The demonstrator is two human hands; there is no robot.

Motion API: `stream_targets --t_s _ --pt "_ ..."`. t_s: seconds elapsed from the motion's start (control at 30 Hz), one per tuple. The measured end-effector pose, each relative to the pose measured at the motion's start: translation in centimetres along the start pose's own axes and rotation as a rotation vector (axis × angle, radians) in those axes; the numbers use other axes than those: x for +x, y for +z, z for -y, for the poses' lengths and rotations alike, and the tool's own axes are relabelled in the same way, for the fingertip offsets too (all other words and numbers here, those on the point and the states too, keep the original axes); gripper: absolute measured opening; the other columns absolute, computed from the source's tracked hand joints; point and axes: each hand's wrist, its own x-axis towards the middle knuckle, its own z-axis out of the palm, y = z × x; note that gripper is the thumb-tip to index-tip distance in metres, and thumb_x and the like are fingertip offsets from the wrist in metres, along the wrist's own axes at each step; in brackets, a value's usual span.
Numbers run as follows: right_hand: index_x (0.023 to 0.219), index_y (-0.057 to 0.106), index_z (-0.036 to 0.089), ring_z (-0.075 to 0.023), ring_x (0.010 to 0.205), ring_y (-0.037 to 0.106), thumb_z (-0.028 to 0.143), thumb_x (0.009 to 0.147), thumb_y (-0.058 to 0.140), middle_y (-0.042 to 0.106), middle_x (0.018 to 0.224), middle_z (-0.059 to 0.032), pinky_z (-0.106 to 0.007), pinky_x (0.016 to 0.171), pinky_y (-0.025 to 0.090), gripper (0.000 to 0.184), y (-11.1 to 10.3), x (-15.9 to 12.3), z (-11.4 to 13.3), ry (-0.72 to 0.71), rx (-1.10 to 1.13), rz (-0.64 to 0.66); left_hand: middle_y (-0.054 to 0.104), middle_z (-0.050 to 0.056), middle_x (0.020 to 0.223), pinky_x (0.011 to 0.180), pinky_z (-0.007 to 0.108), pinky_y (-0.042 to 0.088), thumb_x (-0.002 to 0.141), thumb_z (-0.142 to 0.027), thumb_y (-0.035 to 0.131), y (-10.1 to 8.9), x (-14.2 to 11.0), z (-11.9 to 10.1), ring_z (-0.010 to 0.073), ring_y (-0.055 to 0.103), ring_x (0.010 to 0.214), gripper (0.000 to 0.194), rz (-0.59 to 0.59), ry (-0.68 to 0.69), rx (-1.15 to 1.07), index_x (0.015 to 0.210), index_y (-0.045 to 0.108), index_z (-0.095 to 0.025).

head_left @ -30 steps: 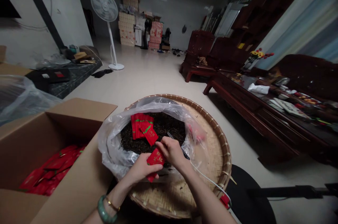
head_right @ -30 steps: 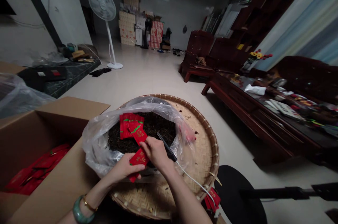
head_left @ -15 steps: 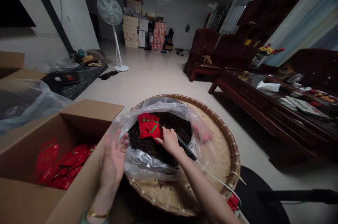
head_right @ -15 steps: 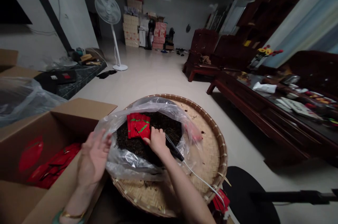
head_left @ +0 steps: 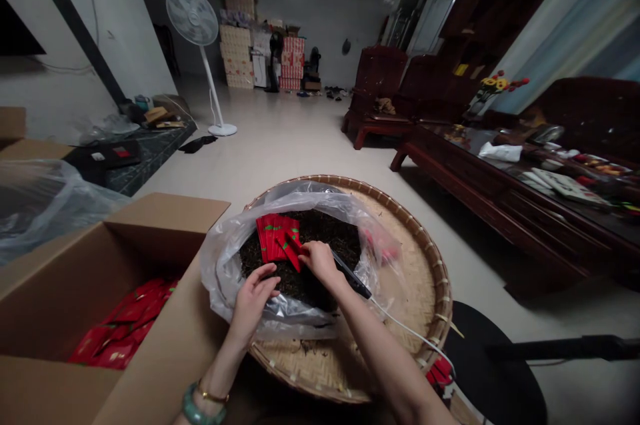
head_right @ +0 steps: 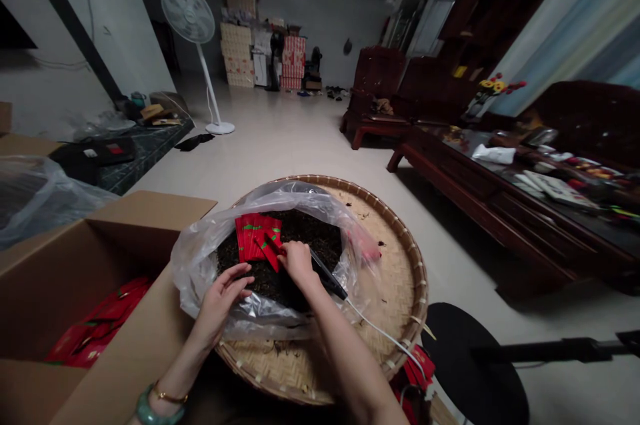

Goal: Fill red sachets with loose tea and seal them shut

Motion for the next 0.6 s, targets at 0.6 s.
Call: stream_targets --t_s 0.6 --pt "0.132 0.047 0.02 -0.0224 0.114 0.05 0.015 0.085 0.047 0.056 0.123 -0.0121 -0.041 0.098 0.044 0.047 -4.7 -8.0 0.4 -0.246 0.466 -0.438 0.074 0.009 0.082 0.074 0.035 0.057 0.054 -0.038 0.08 2.3 -1.0 0.7 0.0252 0.069 0.077 0.041 0.308 -0.076 0.209 0.085 0.071 -0.013"
